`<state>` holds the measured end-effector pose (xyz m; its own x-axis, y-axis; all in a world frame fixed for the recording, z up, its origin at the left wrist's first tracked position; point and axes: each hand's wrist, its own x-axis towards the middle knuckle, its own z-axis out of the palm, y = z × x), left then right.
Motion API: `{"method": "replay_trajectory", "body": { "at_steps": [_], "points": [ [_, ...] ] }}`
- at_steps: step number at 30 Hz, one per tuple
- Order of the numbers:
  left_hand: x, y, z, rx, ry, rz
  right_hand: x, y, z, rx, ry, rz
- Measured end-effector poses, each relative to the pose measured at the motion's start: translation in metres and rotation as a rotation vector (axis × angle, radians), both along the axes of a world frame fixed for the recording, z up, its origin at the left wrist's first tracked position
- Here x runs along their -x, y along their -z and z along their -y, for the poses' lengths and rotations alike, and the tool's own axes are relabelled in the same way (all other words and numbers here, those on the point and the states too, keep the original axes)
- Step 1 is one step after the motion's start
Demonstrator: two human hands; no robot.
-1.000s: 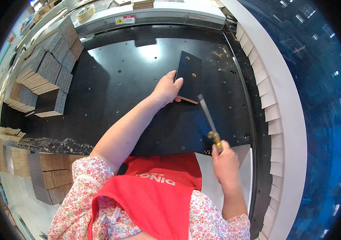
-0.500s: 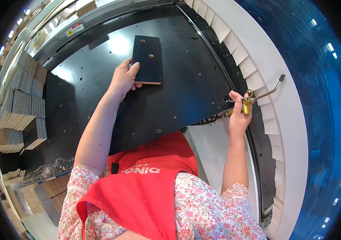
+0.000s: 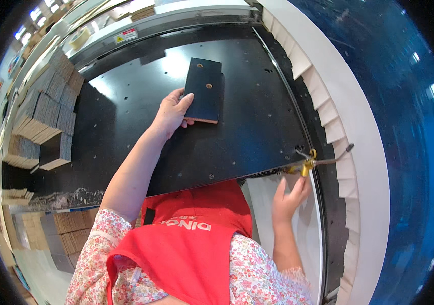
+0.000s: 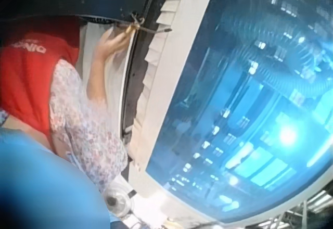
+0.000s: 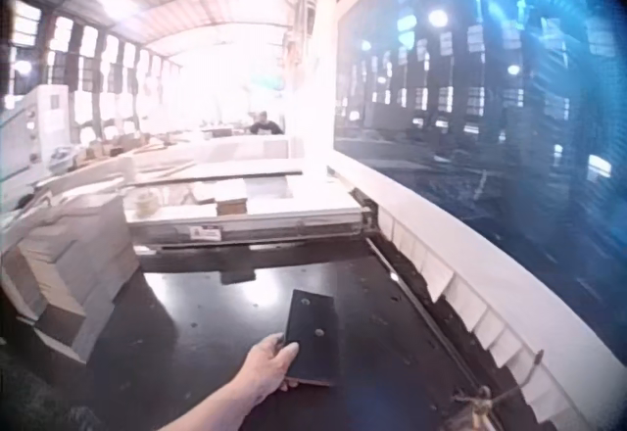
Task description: The person places small wooden planks into a machine one by one, then stacks the processed planks onto a blue tray.
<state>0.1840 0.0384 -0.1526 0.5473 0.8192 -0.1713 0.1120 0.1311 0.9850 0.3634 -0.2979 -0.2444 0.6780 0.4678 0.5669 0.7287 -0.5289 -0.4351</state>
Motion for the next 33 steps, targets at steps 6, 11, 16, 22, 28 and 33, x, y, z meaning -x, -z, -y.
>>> {"method": "replay_trajectory", "body": {
  "at_steps": [6, 11, 16, 22, 28, 33],
  "points": [
    [0.068, -0.014, 0.027, 0.051, -0.103, 0.248, 0.064, -0.047, -0.03, -0.149, -0.789, -0.111],
    [0.175, -0.026, 0.071, -0.093, -0.397, 0.372, 0.094, -0.075, -0.104, -0.032, -1.079, -0.103],
    [0.302, -0.012, 0.13, -0.437, -1.091, 0.264, 0.112, -0.071, -0.154, 0.099, -1.344, -0.126],
    [0.432, 0.016, 0.292, -0.442, -2.146, -0.401, 0.137, -0.086, -0.192, 0.225, -1.578, -0.095],
    [0.541, 0.098, 0.404, -0.337, -2.43, -0.31, 0.158, -0.086, -0.214, 0.25, -1.584, -0.021],
    [0.581, 0.148, 0.428, 0.0, -2.451, -0.377, 0.159, -0.079, -0.221, 0.262, -1.525, 0.064]
  ]
}}
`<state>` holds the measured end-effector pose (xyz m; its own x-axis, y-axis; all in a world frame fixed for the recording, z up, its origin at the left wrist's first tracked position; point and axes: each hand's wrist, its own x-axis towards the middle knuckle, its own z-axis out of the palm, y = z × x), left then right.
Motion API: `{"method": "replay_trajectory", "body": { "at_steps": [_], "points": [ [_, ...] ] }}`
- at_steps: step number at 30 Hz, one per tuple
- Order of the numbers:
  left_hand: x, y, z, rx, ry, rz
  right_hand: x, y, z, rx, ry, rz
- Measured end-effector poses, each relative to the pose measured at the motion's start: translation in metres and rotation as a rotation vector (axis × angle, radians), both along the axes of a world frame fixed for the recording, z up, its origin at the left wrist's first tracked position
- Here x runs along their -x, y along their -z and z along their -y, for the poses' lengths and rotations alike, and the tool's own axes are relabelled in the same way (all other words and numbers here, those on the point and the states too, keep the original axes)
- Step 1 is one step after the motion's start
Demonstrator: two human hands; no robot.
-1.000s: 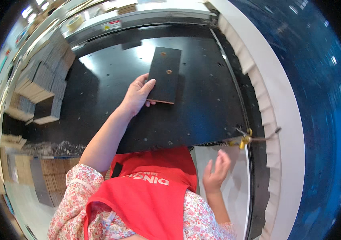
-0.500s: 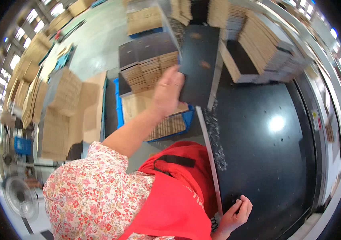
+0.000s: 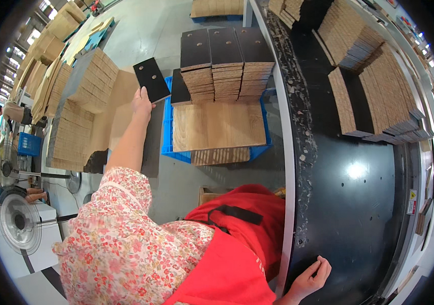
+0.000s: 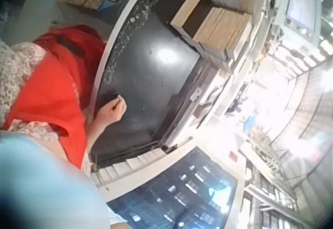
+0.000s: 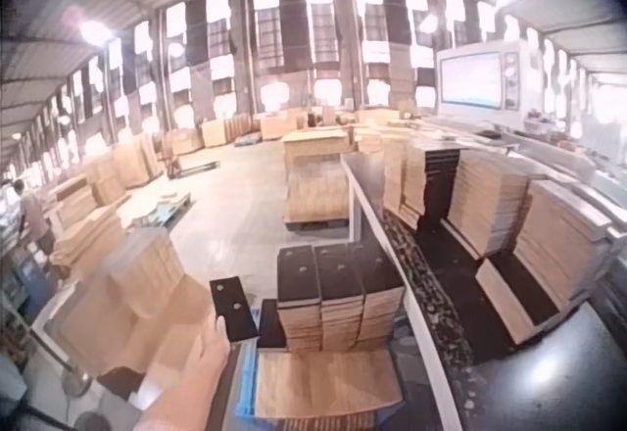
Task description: The person places small wooden planks into a machine one by one, then stacks the processed planks onto a blue tray.
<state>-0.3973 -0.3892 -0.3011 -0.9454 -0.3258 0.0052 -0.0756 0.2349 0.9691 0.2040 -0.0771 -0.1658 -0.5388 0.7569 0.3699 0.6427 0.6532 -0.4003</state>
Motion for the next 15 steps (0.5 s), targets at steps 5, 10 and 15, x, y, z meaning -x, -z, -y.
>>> {"method": "replay_trajectory", "body": {
  "at_steps": [5, 10, 15],
  "points": [
    [0.041, 0.048, 0.001, 0.148, 0.098, 0.078, 0.001, 0.005, -0.004, -0.058, 0.064, 0.092],
    [0.064, 0.086, -0.003, 0.145, 0.177, 0.065, 0.006, 0.009, -0.004, -0.13, 0.132, 0.136],
    [0.069, 0.103, -0.013, 0.124, 0.27, 0.171, 0.005, 0.012, -0.006, -0.147, 0.156, 0.141]
  ]
}}
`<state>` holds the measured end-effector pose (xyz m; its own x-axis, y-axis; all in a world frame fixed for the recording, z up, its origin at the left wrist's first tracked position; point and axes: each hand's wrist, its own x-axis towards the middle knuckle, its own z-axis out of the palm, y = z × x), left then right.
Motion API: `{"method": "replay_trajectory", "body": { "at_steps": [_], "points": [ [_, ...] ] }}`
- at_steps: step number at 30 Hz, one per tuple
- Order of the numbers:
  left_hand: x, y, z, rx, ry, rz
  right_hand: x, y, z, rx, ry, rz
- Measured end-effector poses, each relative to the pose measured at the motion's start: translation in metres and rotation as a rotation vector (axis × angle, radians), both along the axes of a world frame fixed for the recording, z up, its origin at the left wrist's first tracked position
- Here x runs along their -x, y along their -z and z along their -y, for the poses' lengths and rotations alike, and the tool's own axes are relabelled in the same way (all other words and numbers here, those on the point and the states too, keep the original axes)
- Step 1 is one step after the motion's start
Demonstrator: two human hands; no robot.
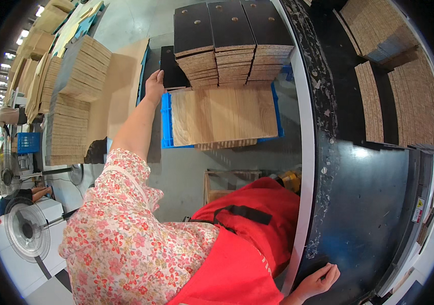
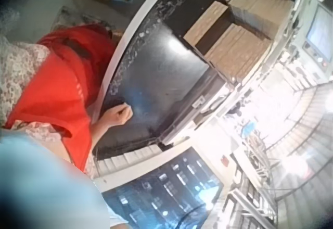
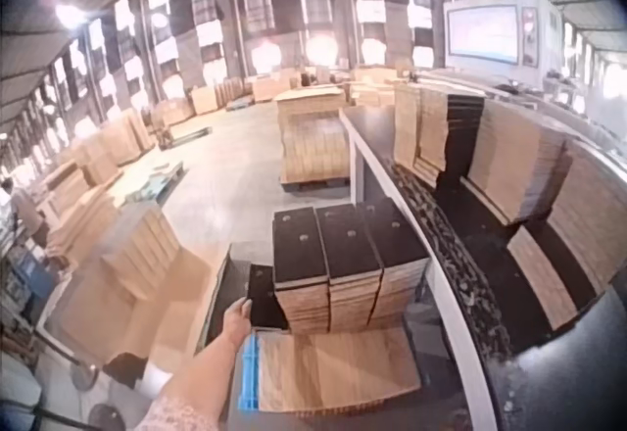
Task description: The person places small wooden planks into a machine one by one, then stacks the processed planks onto a blue tray.
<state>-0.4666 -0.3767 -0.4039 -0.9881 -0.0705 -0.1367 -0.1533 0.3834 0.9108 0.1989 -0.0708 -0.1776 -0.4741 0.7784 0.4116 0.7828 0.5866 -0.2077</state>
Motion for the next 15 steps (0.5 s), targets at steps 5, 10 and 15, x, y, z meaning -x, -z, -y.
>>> {"method": "replay_trajectory", "body": {
  "at_steps": [5, 10, 15],
  "points": [
    [0.01, 0.026, 0.002, 0.341, 0.007, -0.226, 0.003, 0.0, 0.0, -0.005, 0.025, 0.011],
    [-0.001, 0.017, -0.01, 0.412, 0.016, -0.195, 0.0, 0.003, -0.001, -0.032, 0.012, 0.018],
    [0.002, 0.015, -0.009, 0.455, 0.018, -0.181, 0.004, 0.003, -0.002, -0.053, -0.007, 0.005]
  ]
}}
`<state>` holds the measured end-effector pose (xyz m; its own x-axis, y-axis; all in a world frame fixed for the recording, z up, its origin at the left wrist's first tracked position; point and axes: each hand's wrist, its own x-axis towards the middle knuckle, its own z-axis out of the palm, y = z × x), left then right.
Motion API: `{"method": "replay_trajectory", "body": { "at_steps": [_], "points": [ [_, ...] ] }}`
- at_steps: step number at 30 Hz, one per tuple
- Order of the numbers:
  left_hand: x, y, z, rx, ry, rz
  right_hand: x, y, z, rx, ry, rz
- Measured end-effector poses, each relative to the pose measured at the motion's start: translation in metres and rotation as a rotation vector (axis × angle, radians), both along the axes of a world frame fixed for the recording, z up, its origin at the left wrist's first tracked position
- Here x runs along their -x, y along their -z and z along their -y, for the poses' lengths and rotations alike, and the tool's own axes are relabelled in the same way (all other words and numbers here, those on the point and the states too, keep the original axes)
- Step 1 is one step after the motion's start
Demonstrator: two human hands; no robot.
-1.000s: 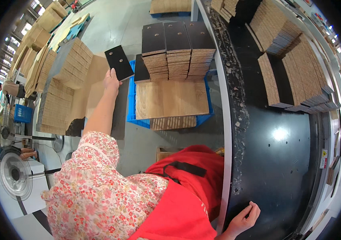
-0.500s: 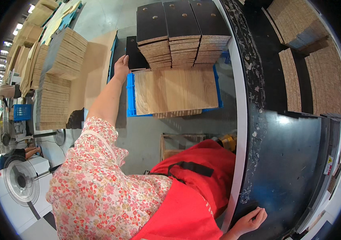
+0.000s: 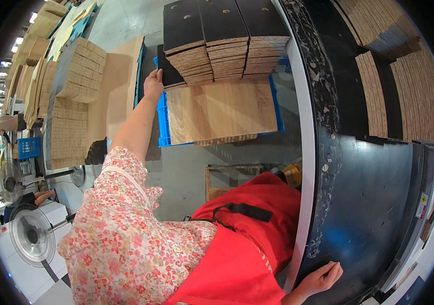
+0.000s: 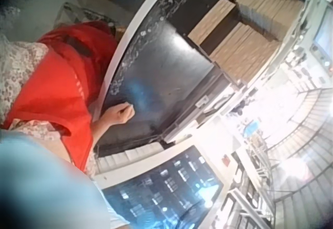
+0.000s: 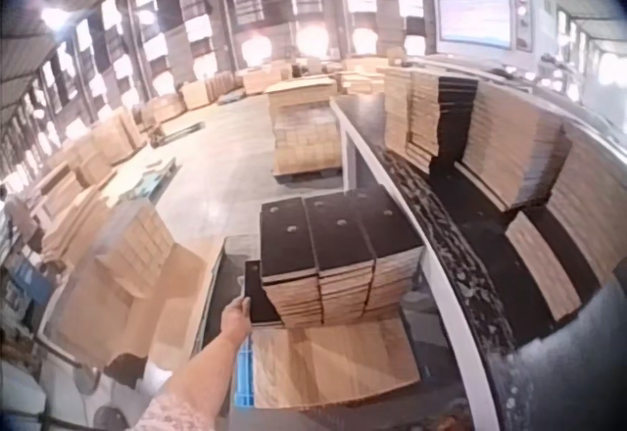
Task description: The person places small wooden planks into a machine one by one, then stacks the processed planks onto a blue tray.
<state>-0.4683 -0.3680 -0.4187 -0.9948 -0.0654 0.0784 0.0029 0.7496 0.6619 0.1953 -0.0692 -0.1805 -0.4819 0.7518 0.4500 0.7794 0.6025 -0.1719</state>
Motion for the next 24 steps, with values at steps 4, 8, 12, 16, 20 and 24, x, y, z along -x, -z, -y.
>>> {"method": "replay_trajectory", "body": {
  "at_steps": [4, 8, 12, 16, 20, 24],
  "points": [
    [-0.002, -0.006, -0.005, -0.024, 0.041, -0.042, 0.002, -0.001, 0.0, 0.005, -0.003, -0.006],
    [-0.001, -0.012, -0.005, 0.042, 0.079, -0.041, 0.002, -0.002, 0.002, 0.016, 0.006, -0.011],
    [-0.002, -0.009, -0.006, 0.031, 0.081, -0.085, -0.002, 0.0, 0.001, 0.007, 0.023, 0.013],
    [0.0, -0.002, -0.003, 0.024, 0.089, -0.156, 0.001, -0.001, 0.002, 0.003, 0.026, 0.014],
    [0.001, 0.001, 0.001, 0.112, 0.065, -0.098, -0.001, -0.001, 0.004, 0.03, 0.052, 0.006],
    [0.002, 0.005, -0.005, 0.118, -0.018, -0.03, 0.002, -0.003, 0.004, 0.017, 0.025, -0.009]
  ]
}}
